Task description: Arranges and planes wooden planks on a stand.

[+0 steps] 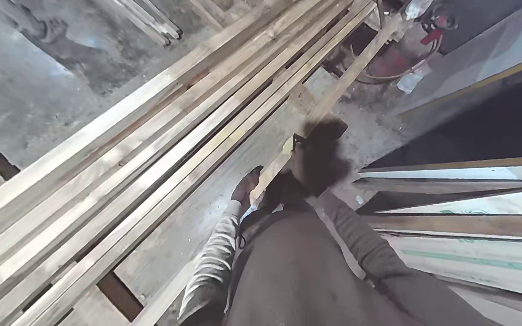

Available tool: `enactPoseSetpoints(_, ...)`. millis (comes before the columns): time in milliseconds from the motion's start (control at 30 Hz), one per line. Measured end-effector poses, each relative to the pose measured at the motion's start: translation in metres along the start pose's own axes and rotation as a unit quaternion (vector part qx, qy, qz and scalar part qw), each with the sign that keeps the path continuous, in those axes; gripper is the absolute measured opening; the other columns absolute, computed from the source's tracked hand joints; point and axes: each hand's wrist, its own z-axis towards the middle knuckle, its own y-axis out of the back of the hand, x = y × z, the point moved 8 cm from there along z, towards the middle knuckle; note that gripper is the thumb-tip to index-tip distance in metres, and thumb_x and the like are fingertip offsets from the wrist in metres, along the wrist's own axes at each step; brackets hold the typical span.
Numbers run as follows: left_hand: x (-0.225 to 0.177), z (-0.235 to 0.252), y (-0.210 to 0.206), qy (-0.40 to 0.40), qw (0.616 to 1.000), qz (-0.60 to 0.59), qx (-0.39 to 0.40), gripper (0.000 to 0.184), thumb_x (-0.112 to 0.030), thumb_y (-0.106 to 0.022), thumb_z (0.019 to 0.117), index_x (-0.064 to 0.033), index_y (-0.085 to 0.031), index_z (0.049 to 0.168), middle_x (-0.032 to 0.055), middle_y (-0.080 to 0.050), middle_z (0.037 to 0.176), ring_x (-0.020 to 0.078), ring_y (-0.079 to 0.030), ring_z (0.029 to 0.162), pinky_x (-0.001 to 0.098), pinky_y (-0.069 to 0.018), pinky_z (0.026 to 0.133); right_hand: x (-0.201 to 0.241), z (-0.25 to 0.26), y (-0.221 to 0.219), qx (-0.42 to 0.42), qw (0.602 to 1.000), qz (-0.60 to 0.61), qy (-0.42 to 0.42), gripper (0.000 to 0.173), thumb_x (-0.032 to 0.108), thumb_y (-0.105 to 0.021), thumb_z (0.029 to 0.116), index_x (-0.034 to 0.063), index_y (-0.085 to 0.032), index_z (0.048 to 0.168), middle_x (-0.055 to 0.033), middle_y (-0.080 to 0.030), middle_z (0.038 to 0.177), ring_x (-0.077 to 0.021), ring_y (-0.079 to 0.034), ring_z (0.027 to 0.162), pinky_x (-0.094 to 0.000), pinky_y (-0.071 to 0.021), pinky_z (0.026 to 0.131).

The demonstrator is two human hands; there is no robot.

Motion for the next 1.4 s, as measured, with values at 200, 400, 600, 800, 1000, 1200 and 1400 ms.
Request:
enactPoseSetpoints(200,0.017,0.015,-0.006,-0.022,1.0,0.02,-0.003,0.046,-0.024,-0.039,0.1099,-0.0244,-0.043,0.156,0.0223,-0.061,0.138,0.0401,-0.059,0.127,0.0637,-0.0461,0.103,0.007,-0.054,-0.051,0.083,0.988,-0.124,0.05,0.051,0.023,-0.054,0.1023,0.0022,-0.049,0.148,-0.0318,-0.047,0.146,-0.0377,-0.068,0.109,-0.0452,-0.0581,0.092)
enactPoseSetpoints(400,0.011,0.009,-0.006,0.023,0.997,0.064,-0.02,0.055,-0.016,-0.047,0.1054,-0.0291,-0.039,0.158,0.0244,-0.06,0.14,0.049,-0.059,0.126,0.0722,-0.0455,0.098,0.009,-0.005,0.028,0.186,0.948,-0.067,0.252,0.034,0.024,-0.053,0.1027,0.0032,-0.07,0.125,-0.0185,-0.073,0.106,-0.0312,-0.07,0.099,-0.051,-0.055,0.091)
enactPoseSetpoints(600,0.009,-0.025,-0.015,0.183,0.974,-0.001,-0.134,0.049,-0.045,-0.045,0.1059,-0.0039,-0.068,0.121,0.0255,-0.069,0.118,0.0467,-0.065,0.113,0.0709,-0.049,0.086,0.058,0.074,0.08,0.263,0.83,-0.23,0.435,0.037,0.007,-0.055,0.1022,0.0188,-0.069,0.135,-0.0118,-0.065,0.135,-0.0303,-0.06,0.125,-0.0505,-0.0455,0.108)
enactPoseSetpoints(800,0.008,-0.031,-0.017,0.222,0.961,-0.018,-0.163,0.07,-0.052,-0.019,0.1084,-0.0024,-0.069,0.109,0.0248,-0.069,0.116,0.0447,-0.066,0.114,0.068,-0.0502,0.085,0.048,0.071,0.006,0.276,0.525,-0.244,0.767,0.051,0.008,-0.066,0.0869,0.0467,-0.072,0.121,-0.0074,-0.063,0.134,-0.0353,-0.056,0.124,-0.0681,-0.0331,0.109)
enactPoseSetpoints(1000,0.011,-0.031,-0.02,0.217,0.955,-0.021,-0.2,0.07,-0.054,-0.02,0.1076,-0.0035,-0.069,0.108,0.0229,-0.07,0.114,0.0424,-0.066,0.113,0.0664,-0.0493,0.087,0.062,0.079,0.02,0.235,0.435,-0.291,0.819,0.041,0.007,-0.073,0.0846,0.0356,-0.076,0.114,-0.0155,-0.063,0.133,-0.0414,-0.056,0.124,-0.0695,-0.0316,0.11)
enactPoseSetpoints(1200,0.004,-0.04,-0.014,0.209,0.949,-0.035,-0.233,0.067,-0.053,-0.025,0.1079,-0.0032,-0.069,0.112,0.0229,-0.069,0.117,0.0428,-0.066,0.113,0.0664,-0.0507,0.087,0.038,0.12,0.057,0.222,0.488,-0.365,0.761,0.03,0.024,-0.065,0.0954,0.0301,-0.073,0.123,-0.0229,-0.061,0.135,-0.0476,-0.053,0.129,-0.0719,-0.0263,0.113)
enactPoseSetpoints(1400,-0.019,-0.062,-0.004,0.103,0.867,0.057,-0.484,0.044,-0.04,-0.045,0.1076,-0.0072,-0.074,0.106,0.0143,-0.073,0.106,0.0319,-0.069,0.108,0.0492,-0.0501,0.104,0.006,0.142,0.11,0.264,0.741,-0.197,0.585,0.039,0.021,-0.045,0.098,0.0237,-0.079,0.117,-0.0148,-0.071,0.121,-0.0392,-0.063,0.116,-0.0683,-0.0378,0.102)
